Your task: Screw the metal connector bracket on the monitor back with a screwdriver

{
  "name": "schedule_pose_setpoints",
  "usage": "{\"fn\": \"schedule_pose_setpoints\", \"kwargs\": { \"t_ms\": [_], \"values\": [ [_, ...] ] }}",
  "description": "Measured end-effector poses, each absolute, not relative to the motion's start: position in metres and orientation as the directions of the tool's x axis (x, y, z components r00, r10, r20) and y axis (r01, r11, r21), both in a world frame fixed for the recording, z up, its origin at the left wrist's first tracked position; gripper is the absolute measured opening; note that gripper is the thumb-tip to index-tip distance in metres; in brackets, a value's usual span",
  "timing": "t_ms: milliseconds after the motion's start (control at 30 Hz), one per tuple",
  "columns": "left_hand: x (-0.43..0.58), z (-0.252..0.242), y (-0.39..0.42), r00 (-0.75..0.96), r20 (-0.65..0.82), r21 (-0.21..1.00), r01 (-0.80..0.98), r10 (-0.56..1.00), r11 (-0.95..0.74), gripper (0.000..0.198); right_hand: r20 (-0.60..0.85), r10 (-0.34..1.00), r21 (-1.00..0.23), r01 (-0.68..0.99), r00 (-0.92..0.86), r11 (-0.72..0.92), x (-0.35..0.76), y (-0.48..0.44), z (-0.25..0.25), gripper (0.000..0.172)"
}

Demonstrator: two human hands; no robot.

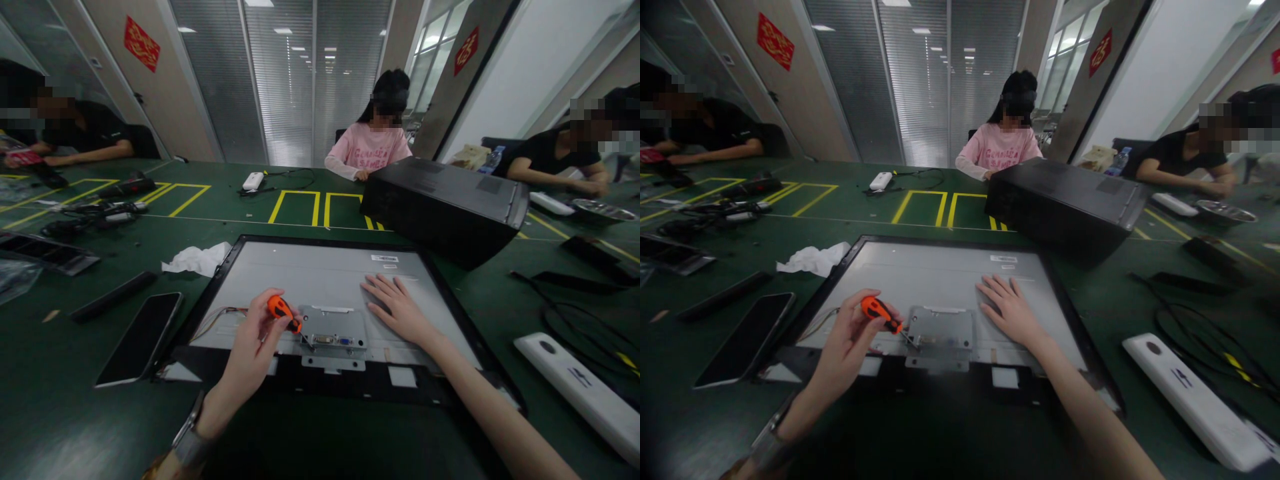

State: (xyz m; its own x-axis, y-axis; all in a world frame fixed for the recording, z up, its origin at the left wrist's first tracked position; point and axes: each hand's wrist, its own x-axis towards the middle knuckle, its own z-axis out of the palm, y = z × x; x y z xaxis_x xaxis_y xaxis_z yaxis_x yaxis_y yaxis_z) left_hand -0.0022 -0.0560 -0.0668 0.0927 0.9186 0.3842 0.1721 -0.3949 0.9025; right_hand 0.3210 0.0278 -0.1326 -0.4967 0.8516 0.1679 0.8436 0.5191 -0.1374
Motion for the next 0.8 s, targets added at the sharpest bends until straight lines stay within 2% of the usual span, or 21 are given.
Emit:
{"fn": "schedule_pose_setpoints", "kwargs": {
  "t_ms": [133,400,667,800],
  "values": [
    [-0.002,-0.067,-0.057,0.125,0.405,0.887,0.185,0.906,-0.422,0.028,0.179,0.852,-0.135,0.845,-0.493,0.517,0.320,0.027,-0.132,0.048],
    [-0.010,-0.070,-0.061,0.198,0.442,0.776,0.405,0.875,-0.484,0.042,0.171,0.855,-0.128,0.850,-0.489,0.512,0.320,0.027,-0.132,0.047],
    [-0.005,-0.062,-0.062,0.149,0.464,0.840,0.237,0.873,-0.488,0.043,0.165,0.857,-0.146,0.847,-0.489,0.511,0.319,0.027,-0.129,0.047],
    [-0.005,-0.060,-0.061,0.139,0.525,0.816,0.200,0.840,-0.543,0.035,0.177,0.852,-0.142,0.844,-0.492,0.517,0.319,0.027,-0.131,0.047]
  ]
}}
